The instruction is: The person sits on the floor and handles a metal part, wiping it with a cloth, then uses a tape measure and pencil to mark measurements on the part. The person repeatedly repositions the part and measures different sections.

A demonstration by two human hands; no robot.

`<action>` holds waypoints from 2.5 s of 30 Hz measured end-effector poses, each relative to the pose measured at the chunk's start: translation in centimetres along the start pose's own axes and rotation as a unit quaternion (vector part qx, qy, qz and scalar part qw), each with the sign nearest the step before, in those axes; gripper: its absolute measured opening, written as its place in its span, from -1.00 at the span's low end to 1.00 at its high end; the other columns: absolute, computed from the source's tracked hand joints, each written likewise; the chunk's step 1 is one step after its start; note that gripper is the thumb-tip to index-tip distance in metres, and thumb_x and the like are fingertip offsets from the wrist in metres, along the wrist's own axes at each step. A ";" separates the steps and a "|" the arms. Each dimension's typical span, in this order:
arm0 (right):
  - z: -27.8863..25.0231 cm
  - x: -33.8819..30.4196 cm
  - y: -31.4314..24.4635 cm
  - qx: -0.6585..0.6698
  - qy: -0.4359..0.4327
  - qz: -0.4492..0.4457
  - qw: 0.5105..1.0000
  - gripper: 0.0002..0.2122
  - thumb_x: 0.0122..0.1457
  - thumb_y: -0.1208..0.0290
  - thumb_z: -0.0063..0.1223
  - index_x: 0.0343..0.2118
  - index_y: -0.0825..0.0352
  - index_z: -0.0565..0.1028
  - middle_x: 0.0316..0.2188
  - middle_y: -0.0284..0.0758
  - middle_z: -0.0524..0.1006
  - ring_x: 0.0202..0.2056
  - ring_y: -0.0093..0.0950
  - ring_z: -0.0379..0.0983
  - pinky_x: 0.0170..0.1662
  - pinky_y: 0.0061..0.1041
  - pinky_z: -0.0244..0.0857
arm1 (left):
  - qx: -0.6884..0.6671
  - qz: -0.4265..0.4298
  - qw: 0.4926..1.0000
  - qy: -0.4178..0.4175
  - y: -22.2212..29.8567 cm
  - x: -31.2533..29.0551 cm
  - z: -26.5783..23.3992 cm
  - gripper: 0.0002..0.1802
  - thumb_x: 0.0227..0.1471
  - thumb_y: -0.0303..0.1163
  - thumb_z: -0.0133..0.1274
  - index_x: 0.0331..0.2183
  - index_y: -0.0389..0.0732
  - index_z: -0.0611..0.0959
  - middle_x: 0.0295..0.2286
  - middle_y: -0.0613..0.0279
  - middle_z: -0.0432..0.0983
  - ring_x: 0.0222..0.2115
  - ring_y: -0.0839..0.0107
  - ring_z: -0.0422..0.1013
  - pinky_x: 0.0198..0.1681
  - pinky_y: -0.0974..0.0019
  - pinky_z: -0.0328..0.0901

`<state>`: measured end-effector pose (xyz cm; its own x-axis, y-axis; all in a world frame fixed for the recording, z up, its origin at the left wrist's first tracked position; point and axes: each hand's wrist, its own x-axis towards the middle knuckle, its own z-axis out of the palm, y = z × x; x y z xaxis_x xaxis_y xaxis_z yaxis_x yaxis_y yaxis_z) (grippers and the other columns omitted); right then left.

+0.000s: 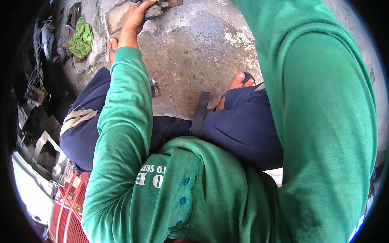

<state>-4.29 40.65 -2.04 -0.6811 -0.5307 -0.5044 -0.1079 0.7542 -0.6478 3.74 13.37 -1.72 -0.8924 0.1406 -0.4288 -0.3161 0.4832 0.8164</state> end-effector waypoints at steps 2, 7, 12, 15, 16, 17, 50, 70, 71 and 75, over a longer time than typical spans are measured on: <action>0.0 0.3 -0.4 0.032 -0.012 0.007 0.999 -0.59 0.22 -0.05 0.18 -0.17 0.26 0.61 -0.44 -0.27 0.60 -0.46 -0.35 0.48 -0.41 -0.27 0.37 | -0.029 -0.001 0.999 0.023 -0.3 -0.7 0.5 -0.51 0.09 -0.14 0.21 -0.17 -0.43 0.71 -0.34 0.12 0.68 -0.35 0.34 0.59 -0.22 0.30 0.45; -0.2 2.3 0.9 0.064 -0.030 -0.023 0.997 -0.54 0.23 -0.07 0.16 -0.19 0.33 0.60 -0.46 -0.28 0.56 -0.47 -0.39 0.44 -0.44 -0.26 0.34 | -0.113 -0.113 0.980 -0.115 0.4 0.9 0.7 -0.63 0.21 -0.25 0.06 -0.17 -0.38 0.71 -0.31 0.10 0.71 -0.42 0.36 0.60 -0.31 0.33 0.51; -1.1 3.2 0.7 -0.073 0.067 -0.073 0.992 -0.31 0.17 -0.04 0.20 0.19 0.45 0.46 0.10 0.04 0.55 0.12 -0.11 0.48 0.19 -0.21 0.31 | -0.135 -0.161 0.970 -0.124 0.5 2.3 0.1 -0.67 0.19 -0.23 0.08 -0.22 -0.32 0.69 -0.39 0.19 0.67 -0.44 0.35 0.58 -0.32 0.29 0.52; -0.5 3.0 -1.0 -0.096 0.117 -0.094 0.984 -0.24 0.15 0.01 0.22 0.29 0.45 0.33 0.16 0.05 0.49 0.17 -0.08 0.44 0.21 -0.24 0.31 | -0.131 -0.134 0.976 -0.116 -1.0 2.7 -0.6 -0.71 0.13 -0.24 0.14 -0.25 -0.27 0.69 -0.43 0.20 0.65 -0.46 0.36 0.57 -0.35 0.28 0.52; -0.3 2.9 -1.8 -0.083 0.122 -0.091 0.985 -0.24 0.15 0.01 0.22 0.30 0.44 0.31 0.13 0.04 0.52 0.13 -0.08 0.47 0.18 -0.23 0.34 | -0.150 -0.125 0.973 -0.126 -1.1 2.8 -0.5 -0.72 0.11 -0.24 0.16 -0.24 -0.26 0.70 -0.44 0.21 0.65 -0.47 0.36 0.57 -0.37 0.28 0.50; 0.1 2.7 -3.0 -0.070 0.123 -0.091 0.986 -0.24 0.15 0.02 0.23 0.31 0.42 0.30 0.09 0.03 0.55 0.09 -0.08 0.51 0.15 -0.22 0.37 | -0.182 -0.124 0.966 -0.134 -1.5 2.4 -0.3 -0.72 0.08 -0.24 0.18 -0.24 -0.24 0.70 -0.44 0.21 0.65 -0.49 0.35 0.56 -0.39 0.30 0.49; 6.3 1.7 -13.2 0.066 0.263 0.232 0.934 0.12 -0.19 -0.16 0.56 0.37 0.31 0.17 0.01 -0.02 0.55 -0.08 -0.23 0.57 -0.22 -0.33 0.53 | -0.774 -0.192 0.601 -0.051 -3.0 -6.1 6.6 -0.32 0.11 0.12 0.17 0.12 -0.01 0.38 -0.30 0.24 0.51 -0.52 0.38 0.45 -0.44 0.25 0.38; 6.0 1.7 -12.6 -0.021 0.264 0.197 0.944 -0.03 0.00 -0.08 0.46 0.33 0.45 0.21 0.08 0.06 0.50 0.13 -0.20 0.46 0.18 -0.29 0.35 | -0.757 -0.191 0.624 -0.028 -2.8 -6.1 4.7 -0.06 -0.02 -0.27 0.37 0.28 -0.03 0.18 -0.29 0.25 0.53 -0.64 0.50 0.39 -0.63 0.41 0.29; 6.0 1.6 -12.7 -0.001 0.259 0.201 0.945 -0.06 0.04 -0.07 0.44 0.34 0.41 0.21 0.09 0.03 0.49 0.13 -0.22 0.45 0.17 -0.29 0.35 | -0.750 -0.193 0.632 -0.035 -2.8 -6.2 4.5 -0.05 -0.01 -0.26 0.37 0.28 0.01 0.17 -0.28 0.25 0.53 -0.64 0.49 0.40 -0.60 0.40 0.30; 6.0 1.3 -12.8 0.044 0.246 0.218 0.943 -0.12 0.12 -0.02 0.38 0.37 0.35 0.19 0.12 -0.04 0.44 0.12 -0.26 0.42 0.15 -0.28 0.37 | -0.730 -0.199 0.651 -0.053 -3.0 -6.0 4.1 -0.01 -0.02 -0.24 0.38 0.31 0.01 0.15 -0.25 0.22 0.54 -0.61 0.47 0.42 -0.57 0.34 0.33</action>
<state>0.50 27.95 2.19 -0.9029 0.0827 -0.4219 0.3063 0.8123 -0.4963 11.35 14.66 -3.21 -0.6429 0.3517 -0.6805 -0.5543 -0.8267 0.0964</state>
